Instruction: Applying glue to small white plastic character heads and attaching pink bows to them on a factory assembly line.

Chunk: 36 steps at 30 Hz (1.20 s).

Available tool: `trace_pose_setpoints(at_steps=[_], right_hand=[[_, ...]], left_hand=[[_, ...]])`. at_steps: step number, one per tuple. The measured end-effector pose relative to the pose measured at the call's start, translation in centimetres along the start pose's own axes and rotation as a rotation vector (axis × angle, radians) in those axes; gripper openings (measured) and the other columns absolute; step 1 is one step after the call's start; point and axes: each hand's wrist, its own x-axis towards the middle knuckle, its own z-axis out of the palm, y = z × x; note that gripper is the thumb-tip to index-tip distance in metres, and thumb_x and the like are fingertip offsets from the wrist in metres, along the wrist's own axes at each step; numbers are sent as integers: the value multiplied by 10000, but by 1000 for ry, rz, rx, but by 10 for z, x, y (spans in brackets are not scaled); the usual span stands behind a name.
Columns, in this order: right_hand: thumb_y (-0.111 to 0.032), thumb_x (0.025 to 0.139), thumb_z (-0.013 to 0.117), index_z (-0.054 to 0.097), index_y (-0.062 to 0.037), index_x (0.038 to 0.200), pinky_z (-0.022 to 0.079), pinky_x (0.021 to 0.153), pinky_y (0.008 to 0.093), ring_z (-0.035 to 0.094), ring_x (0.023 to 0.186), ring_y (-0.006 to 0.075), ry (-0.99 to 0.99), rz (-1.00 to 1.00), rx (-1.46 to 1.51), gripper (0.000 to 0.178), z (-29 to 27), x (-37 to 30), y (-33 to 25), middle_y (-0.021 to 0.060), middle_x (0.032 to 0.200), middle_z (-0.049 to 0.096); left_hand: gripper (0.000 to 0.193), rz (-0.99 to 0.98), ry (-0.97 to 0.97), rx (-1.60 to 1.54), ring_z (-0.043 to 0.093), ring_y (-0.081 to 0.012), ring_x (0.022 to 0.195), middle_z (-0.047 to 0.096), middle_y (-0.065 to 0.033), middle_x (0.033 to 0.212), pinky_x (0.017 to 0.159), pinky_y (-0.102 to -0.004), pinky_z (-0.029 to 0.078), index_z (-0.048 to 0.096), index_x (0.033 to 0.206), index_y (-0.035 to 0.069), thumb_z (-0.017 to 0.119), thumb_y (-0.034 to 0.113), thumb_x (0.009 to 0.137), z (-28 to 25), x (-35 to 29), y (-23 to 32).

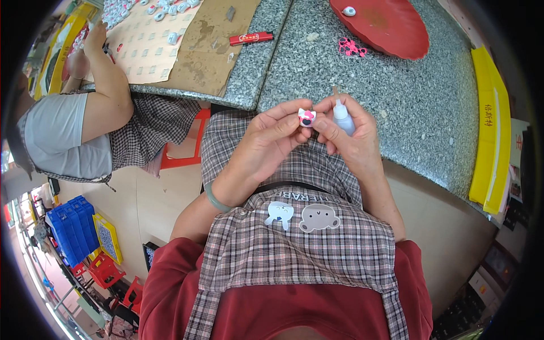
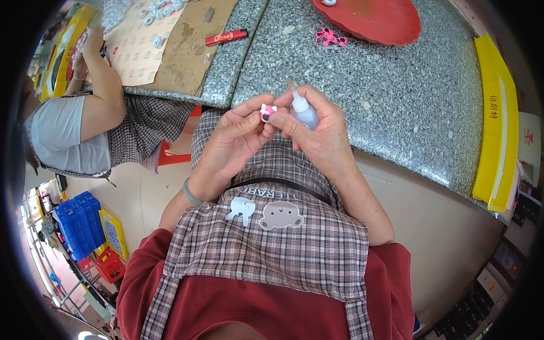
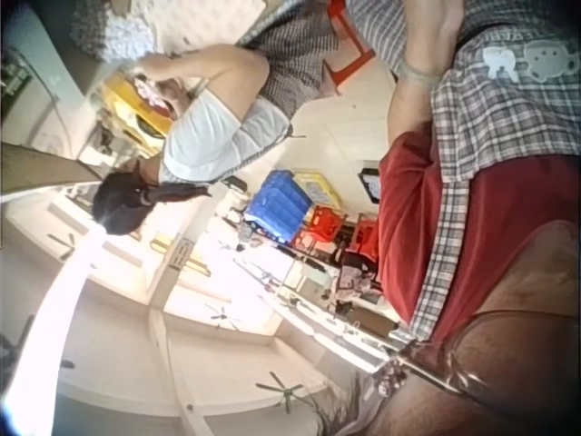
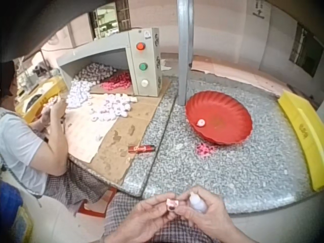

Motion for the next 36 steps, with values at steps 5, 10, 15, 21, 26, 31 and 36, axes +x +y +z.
trace_pose_setpoints(at_steps=[5, 10, 15, 21, 26, 31, 36], right_hand=[[-65, 819, 655, 559, -50, 963, 411, 452, 162, 530, 603, 34, 20, -82, -13, 174, 4, 0, 14, 14, 779, 596], [-40, 821, 645, 552, -45, 952, 406, 455, 166, 529, 610, 37, 36, -185, 35, 161, 8, 3, 28, 15, 771, 588], [-40, 819, 646, 557, -42, 947, 402, 457, 168, 526, 601, 39, 73, -151, 45, 156, 5, 6, 26, 15, 767, 583], [-19, 816, 637, 565, -31, 926, 404, 468, 181, 520, 585, 43, 33, -179, -138, 132, 2, 15, 5, 11, 765, 580], [-7, 822, 624, 560, -16, 919, 405, 483, 186, 511, 572, 48, -10, -176, -143, 117, -14, 27, -3, 17, 783, 574], [-27, 840, 611, 559, -11, 915, 394, 483, 179, 507, 567, 50, 47, -258, -93, 92, -9, 39, -14, 30, 824, 571], [-50, 854, 603, 568, -13, 941, 384, 469, 178, 510, 569, 49, 120, -231, -71, 101, -1, 47, -20, 37, 838, 570]], left_hand=[[320, 260, 47, 456, 589, -125, 895, 619, -104, 1031, 799, -245, 479, 483, 1207, -33, 518, 28, 895, 15, -4, -3], [327, 344, 53, 611, 584, -144, 959, 610, -141, 1087, 816, -260, 475, 472, 1195, -39, 540, 21, 881, 15, -2, -1], [311, 285, 42, 505, 589, -162, 986, 611, -144, 1087, 835, -274, 481, 494, 1174, -39, 551, 16, 873, 14, 6, -1], [283, 324, 53, 631, 608, -168, 943, 618, -128, 1058, 814, -273, 500, 536, 1143, -42, 557, -3, 863, 14, 10, 14], [285, 310, 15, 655, 626, -177, 891, 628, -118, 1016, 783, -264, 515, 559, 1130, -38, 577, -12, 847, 27, 18, 25], [277, 331, 24, 645, 633, -178, 857, 622, -115, 1006, 756, -253, 521, 567, 1117, -38, 585, -10, 843, 35, 36, 31], [257, 515, 8, 814, 630, -164, 822, 611, -121, 1017, 742, -248, 517, 570, 1100, -50, 580, -10, 847, 31, 49, 35]])
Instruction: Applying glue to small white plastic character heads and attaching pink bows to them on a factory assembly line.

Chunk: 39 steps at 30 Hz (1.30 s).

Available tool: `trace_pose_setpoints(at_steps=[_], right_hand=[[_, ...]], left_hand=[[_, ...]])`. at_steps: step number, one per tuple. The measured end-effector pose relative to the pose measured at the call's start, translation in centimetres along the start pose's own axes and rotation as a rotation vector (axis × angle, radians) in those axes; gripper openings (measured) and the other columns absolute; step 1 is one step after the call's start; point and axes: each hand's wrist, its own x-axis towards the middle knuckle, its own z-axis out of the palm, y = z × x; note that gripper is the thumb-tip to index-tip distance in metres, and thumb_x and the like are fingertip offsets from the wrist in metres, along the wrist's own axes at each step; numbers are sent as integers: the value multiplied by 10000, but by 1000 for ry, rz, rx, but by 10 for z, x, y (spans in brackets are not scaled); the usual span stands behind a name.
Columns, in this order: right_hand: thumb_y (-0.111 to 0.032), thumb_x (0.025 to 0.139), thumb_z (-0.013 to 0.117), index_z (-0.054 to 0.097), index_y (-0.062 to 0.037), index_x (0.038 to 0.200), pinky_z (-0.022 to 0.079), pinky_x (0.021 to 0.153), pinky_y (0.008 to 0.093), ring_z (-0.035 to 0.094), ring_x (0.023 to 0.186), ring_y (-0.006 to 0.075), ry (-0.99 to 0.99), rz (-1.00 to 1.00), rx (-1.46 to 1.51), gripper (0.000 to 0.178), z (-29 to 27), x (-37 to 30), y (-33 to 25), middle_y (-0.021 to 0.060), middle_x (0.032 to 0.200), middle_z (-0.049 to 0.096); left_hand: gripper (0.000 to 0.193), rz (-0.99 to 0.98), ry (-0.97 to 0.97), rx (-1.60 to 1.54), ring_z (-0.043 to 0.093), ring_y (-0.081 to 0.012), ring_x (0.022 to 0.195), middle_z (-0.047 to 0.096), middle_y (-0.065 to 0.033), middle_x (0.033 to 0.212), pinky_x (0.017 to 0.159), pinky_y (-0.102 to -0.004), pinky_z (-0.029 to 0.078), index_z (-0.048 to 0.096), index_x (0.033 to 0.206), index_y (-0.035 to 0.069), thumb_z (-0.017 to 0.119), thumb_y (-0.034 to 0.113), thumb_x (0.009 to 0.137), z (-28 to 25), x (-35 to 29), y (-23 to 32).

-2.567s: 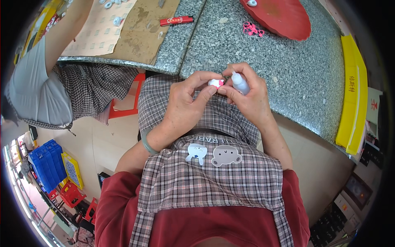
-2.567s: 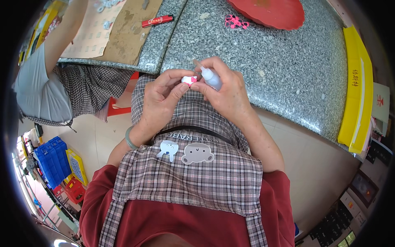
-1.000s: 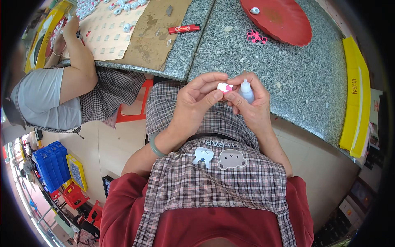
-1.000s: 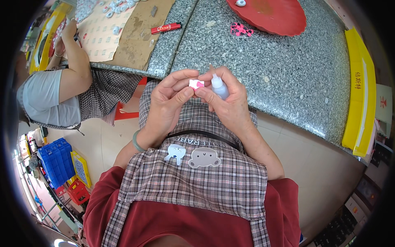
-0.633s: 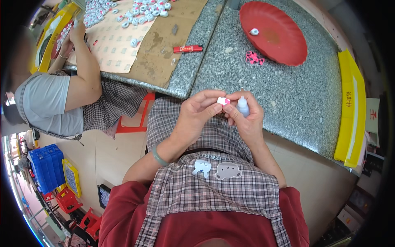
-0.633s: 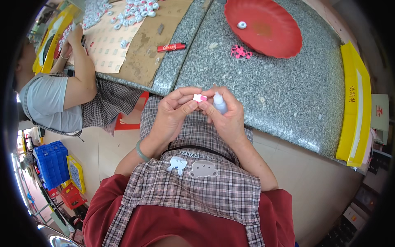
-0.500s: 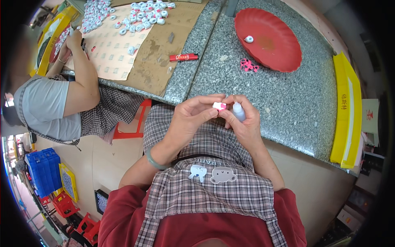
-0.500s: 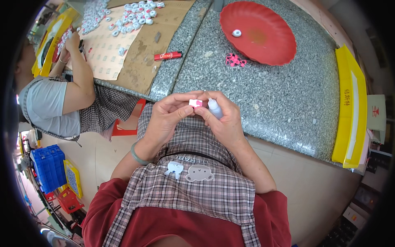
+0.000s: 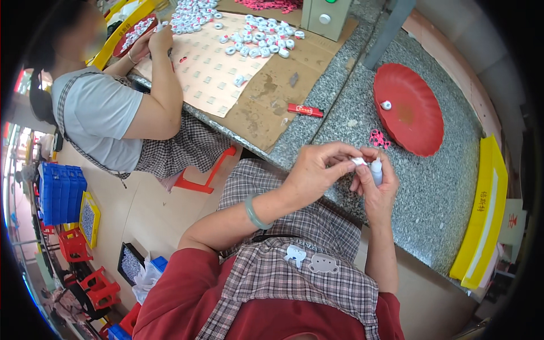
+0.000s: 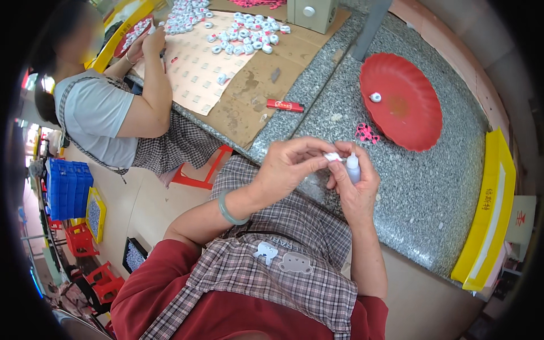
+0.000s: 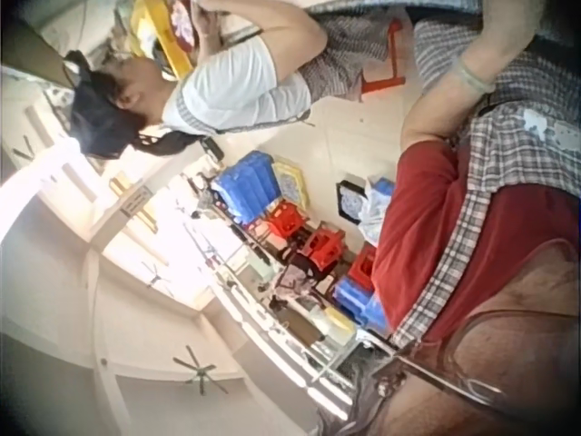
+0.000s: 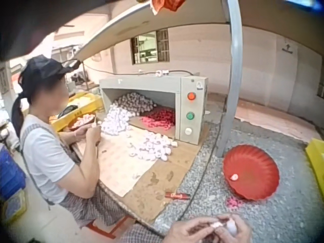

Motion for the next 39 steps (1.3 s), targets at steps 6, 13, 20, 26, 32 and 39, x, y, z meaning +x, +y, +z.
trace_pose_setpoints(at_steps=[6, 13, 20, 26, 32, 39], right_hand=[[-59, 849, 615, 586, -19, 975, 390, 468, 182, 515, 572, 49, 64, -27, -168, 135, -22, 15, -2, 43, 845, 586], [-58, 837, 619, 603, -22, 989, 447, 510, 217, 560, 635, 90, 319, -458, -912, 157, -88, 70, -18, 48, 903, 627], [-74, 857, 588, 597, -30, 1024, 453, 520, 228, 571, 668, 115, 307, -839, -1268, 173, -89, 72, -19, 60, 951, 615], [-121, 872, 562, 491, -50, 1106, 381, 471, 197, 527, 596, 109, 99, -43, -271, 255, -56, 26, -18, 76, 881, 576], [-153, 874, 561, 449, -54, 1097, 321, 442, 164, 495, 567, 80, -43, 84, 214, 269, -34, -6, -3, 63, 817, 555], [-133, 852, 614, 474, -3, 1088, 372, 412, 179, 542, 569, 108, -82, -64, 262, 303, -30, -25, 3, 82, 803, 567]], left_hand=[[253, 105, 54, 158, 598, -131, 871, 593, -92, 1065, 759, -258, 503, 585, 1094, -6, 577, 2, 841, -8, 5, 22], [316, 526, 574, 1397, 549, -262, 943, 572, -129, 1116, 841, -340, 455, 620, 1060, 72, 556, -19, 763, -141, 27, 45], [287, 376, 420, 1478, 554, -273, 901, 610, -125, 1010, 834, -353, 456, 627, 1039, 51, 567, 2, 763, -196, 40, 35], [255, -47, 359, 695, 594, -194, 858, 632, -115, 994, 772, -292, 492, 608, 1079, 38, 571, 30, 827, -154, 27, 42], [333, -166, -17, -443, 589, -154, 889, 569, -218, 1129, 733, -220, 489, 478, 1221, -39, 498, 95, 916, -79, -13, 33], [330, -347, -87, -639, 603, -165, 864, 553, -248, 1139, 760, -230, 515, 489, 1212, -34, 517, 85, 905, -37, -32, 23]])
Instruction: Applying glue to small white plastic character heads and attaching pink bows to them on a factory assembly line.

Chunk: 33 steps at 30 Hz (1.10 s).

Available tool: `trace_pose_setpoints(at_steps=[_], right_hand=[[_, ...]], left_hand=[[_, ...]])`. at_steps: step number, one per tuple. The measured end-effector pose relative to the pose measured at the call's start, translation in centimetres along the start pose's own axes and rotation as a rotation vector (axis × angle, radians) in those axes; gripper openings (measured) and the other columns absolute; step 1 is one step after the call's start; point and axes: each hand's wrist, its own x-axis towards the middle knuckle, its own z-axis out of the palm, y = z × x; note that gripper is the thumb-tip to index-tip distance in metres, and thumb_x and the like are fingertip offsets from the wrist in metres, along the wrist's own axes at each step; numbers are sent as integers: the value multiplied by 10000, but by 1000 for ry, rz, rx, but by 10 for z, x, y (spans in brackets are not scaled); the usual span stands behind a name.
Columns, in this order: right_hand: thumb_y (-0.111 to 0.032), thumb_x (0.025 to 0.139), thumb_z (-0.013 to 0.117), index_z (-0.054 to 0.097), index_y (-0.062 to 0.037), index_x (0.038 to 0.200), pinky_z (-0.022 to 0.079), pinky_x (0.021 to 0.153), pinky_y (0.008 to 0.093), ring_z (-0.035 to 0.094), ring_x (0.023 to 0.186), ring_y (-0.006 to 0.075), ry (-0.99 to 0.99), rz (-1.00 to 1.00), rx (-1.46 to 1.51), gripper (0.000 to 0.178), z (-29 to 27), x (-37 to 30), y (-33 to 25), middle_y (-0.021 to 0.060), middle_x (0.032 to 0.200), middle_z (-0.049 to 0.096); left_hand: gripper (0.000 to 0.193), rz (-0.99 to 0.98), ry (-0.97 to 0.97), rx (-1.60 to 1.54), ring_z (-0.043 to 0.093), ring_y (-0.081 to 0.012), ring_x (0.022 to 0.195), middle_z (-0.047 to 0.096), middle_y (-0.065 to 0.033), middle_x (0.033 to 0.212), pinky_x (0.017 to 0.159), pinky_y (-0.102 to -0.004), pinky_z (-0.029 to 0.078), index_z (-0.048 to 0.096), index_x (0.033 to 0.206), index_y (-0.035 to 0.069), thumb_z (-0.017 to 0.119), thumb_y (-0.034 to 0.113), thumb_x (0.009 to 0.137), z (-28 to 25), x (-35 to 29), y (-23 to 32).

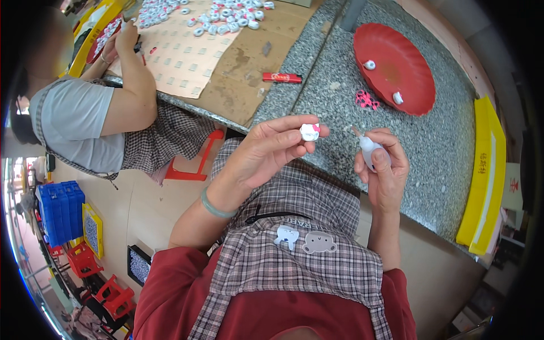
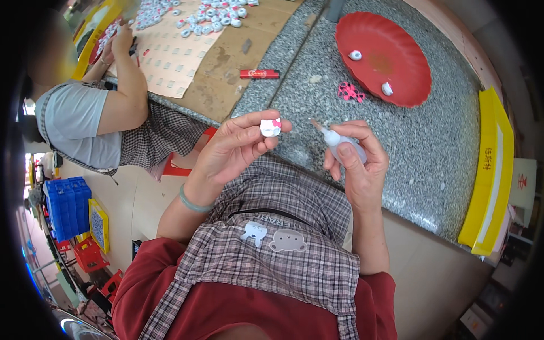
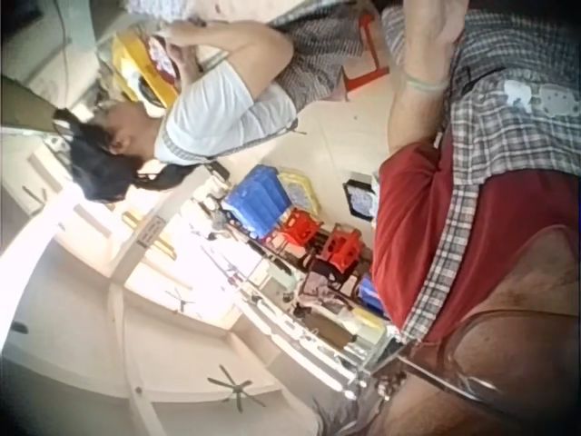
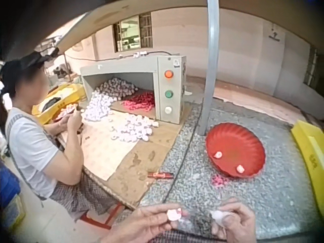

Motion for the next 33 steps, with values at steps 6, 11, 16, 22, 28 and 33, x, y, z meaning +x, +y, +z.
trace_pose_setpoints(at_steps=[6, 11, 16, 22, 28, 33], right_hand=[[-201, 843, 649, 487, 1, 1108, 373, 412, 168, 540, 548, 104, 132, -69, -13, 371, 6, -9, -8, 116, 869, 589], [-210, 854, 635, 470, 18, 1165, 387, 420, 171, 557, 558, 110, 211, -147, -152, 419, 12, -15, -13, 138, 912, 599], [-230, 874, 609, 454, 30, 1205, 410, 443, 182, 565, 577, 114, 240, -276, -298, 448, 20, -20, -16, 146, 908, 598], [-236, 890, 586, 452, 36, 1210, 430, 465, 189, 573, 595, 118, 194, -377, -449, 440, 19, -22, -14, 154, 917, 598], [-232, 895, 577, 457, 36, 1208, 439, 475, 191, 578, 603, 125, 179, -402, -521, 429, 20, -23, -14, 159, 926, 602], [-232, 894, 579, 457, 36, 1207, 439, 476, 191, 578, 603, 126, 177, -396, -535, 430, 20, -24, -12, 165, 927, 606]], left_hand=[[294, -26, -85, -51, 624, -167, 892, 590, -191, 1110, 788, -241, 525, 533, 1182, -19, 519, 75, 903, 6, -2, -15], [289, 2, -39, 39, 625, -199, 914, 580, -222, 1108, 792, -259, 534, 527, 1168, -25, 529, 76, 898, 9, -3, -20], [269, 40, -15, 112, 627, -212, 914, 581, -233, 1101, 795, -266, 539, 533, 1142, -28, 538, 64, 889, 9, -3, -21], [253, 20, 16, 138, 635, -213, 896, 590, -224, 1087, 793, -264, 540, 545, 1123, -23, 547, 46, 879, 10, -4, -20], [247, 14, 23, 150, 638, -209, 886, 594, -219, 1084, 794, -265, 540, 549, 1113, -21, 553, 43, 874, 10, -4, -21], [245, 13, 30, 156, 637, -210, 888, 594, -218, 1087, 793, -265, 539, 552, 1109, -20, 557, 43, 872, 10, -4, -21]])
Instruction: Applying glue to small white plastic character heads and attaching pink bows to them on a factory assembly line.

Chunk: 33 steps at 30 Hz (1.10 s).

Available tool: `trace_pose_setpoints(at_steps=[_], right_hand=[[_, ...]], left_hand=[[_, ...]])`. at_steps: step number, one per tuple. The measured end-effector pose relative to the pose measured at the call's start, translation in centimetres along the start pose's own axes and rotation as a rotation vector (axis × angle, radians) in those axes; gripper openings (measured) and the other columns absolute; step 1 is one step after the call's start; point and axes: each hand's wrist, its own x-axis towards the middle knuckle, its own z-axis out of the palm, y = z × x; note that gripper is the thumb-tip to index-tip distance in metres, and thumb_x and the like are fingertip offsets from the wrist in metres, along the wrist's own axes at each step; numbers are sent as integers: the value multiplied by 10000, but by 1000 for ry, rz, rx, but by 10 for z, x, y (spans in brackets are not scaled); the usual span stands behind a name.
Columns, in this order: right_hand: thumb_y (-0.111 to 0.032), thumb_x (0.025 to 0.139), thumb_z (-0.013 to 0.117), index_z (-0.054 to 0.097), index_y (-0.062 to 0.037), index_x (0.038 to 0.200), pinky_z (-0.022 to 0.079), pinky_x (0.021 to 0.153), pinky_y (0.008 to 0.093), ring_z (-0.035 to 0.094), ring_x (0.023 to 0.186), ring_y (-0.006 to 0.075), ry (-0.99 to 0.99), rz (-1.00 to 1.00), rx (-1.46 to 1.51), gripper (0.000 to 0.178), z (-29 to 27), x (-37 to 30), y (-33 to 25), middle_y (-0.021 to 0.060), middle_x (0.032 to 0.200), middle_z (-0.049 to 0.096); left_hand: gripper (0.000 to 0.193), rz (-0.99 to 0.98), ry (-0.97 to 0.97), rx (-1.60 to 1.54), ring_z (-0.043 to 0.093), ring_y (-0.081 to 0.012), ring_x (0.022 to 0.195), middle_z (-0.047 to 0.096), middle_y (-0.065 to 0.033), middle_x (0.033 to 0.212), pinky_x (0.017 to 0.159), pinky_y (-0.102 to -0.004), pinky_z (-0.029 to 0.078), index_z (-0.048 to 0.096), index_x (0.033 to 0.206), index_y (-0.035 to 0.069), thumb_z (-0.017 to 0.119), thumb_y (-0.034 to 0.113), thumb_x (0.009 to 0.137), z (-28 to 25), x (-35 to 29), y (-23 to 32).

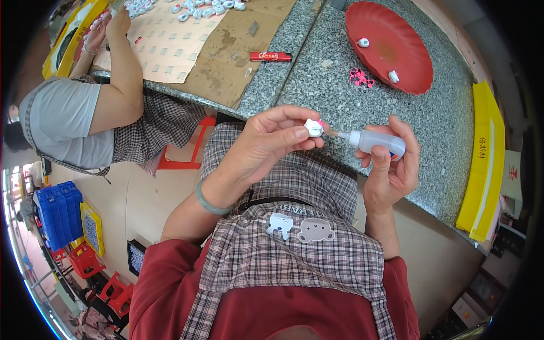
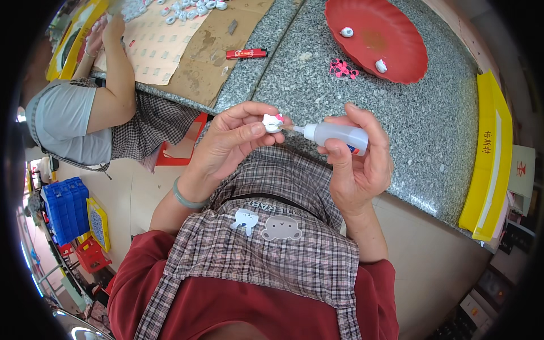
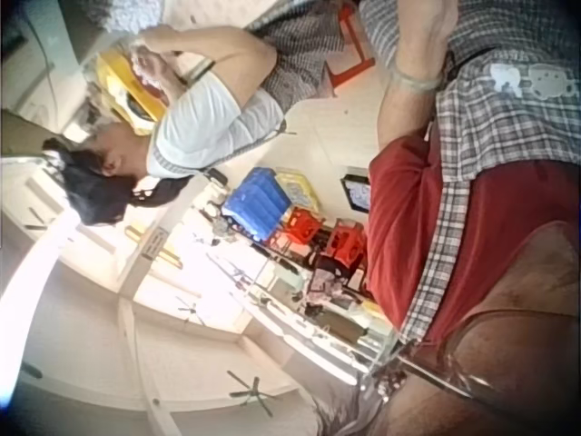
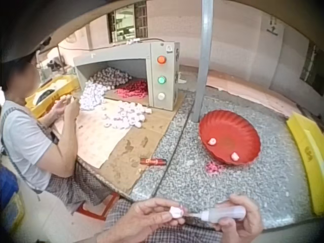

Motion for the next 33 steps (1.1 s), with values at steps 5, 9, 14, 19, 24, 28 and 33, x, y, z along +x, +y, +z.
trace_pose_setpoints(at_steps=[5, 9, 14, 19, 24, 28, 33], right_hand=[[-229, 894, 578, 457, 37, 1206, 441, 477, 192, 580, 604, 128, -10, -18, -9, 427, 0, 0, 1, 171, 930, 609], [-225, 894, 577, 458, 38, 1204, 443, 477, 192, 581, 604, 128, -12, -19, -20, 423, -1, -1, 1, 173, 929, 609], [-215, 893, 579, 463, 40, 1199, 445, 475, 192, 581, 604, 129, -14, -30, -22, 415, 0, 0, 2, 176, 929, 609], [-201, 891, 581, 467, 42, 1194, 446, 475, 191, 582, 605, 131, -17, -16, -18, 404, 0, -1, 3, 180, 933, 608], [-190, 890, 581, 467, 43, 1194, 449, 478, 190, 583, 607, 132, -15, -41, -23, 399, 0, -2, 5, 181, 937, 607], [-181, 888, 583, 467, 45, 1194, 452, 483, 190, 583, 608, 135, -24, -77, -54, 398, -1, -2, 5, 184, 939, 606], [-172, 887, 583, 465, 45, 1196, 457, 489, 192, 584, 612, 140, -35, -116, -108, 395, -3, -2, 7, 188, 940, 605]], left_hand=[[241, -5, 19, 5, 637, -206, 889, 604, -191, 1062, 794, -265, 538, 561, 1103, -19, 562, 33, 867, -1, 1, -1], [240, -14, 30, -13, 639, -194, 893, 627, -134, 1006, 798, -265, 535, 573, 1096, -19, 571, 11, 857, -1, 1, -1], [247, -4, 29, 9, 636, -203, 892, 604, -190, 1065, 796, -264, 535, 560, 1107, -18, 565, 32, 866, -3, 0, -2], [246, -5, 22, 19, 633, -207, 896, 593, -217, 1094, 797, -265, 534, 554, 1108, -18, 561, 45, 871, -4, 0, -3], [240, -3, 25, 10, 633, -205, 896, 595, -215, 1090, 800, -265, 533, 553, 1103, -17, 560, 50, 873, -5, 0, -4], [233, -4, 38, 7, 633, -203, 896, 596, -214, 1086, 803, -266, 533, 552, 1098, -17, 556, 53, 876, -5, -1, -3], [235, 1, 45, 3, 634, -198, 898, 607, -187, 1065, 802, -267, 532, 557, 1103, -16, 557, 47, 876, -4, -1, -2]])
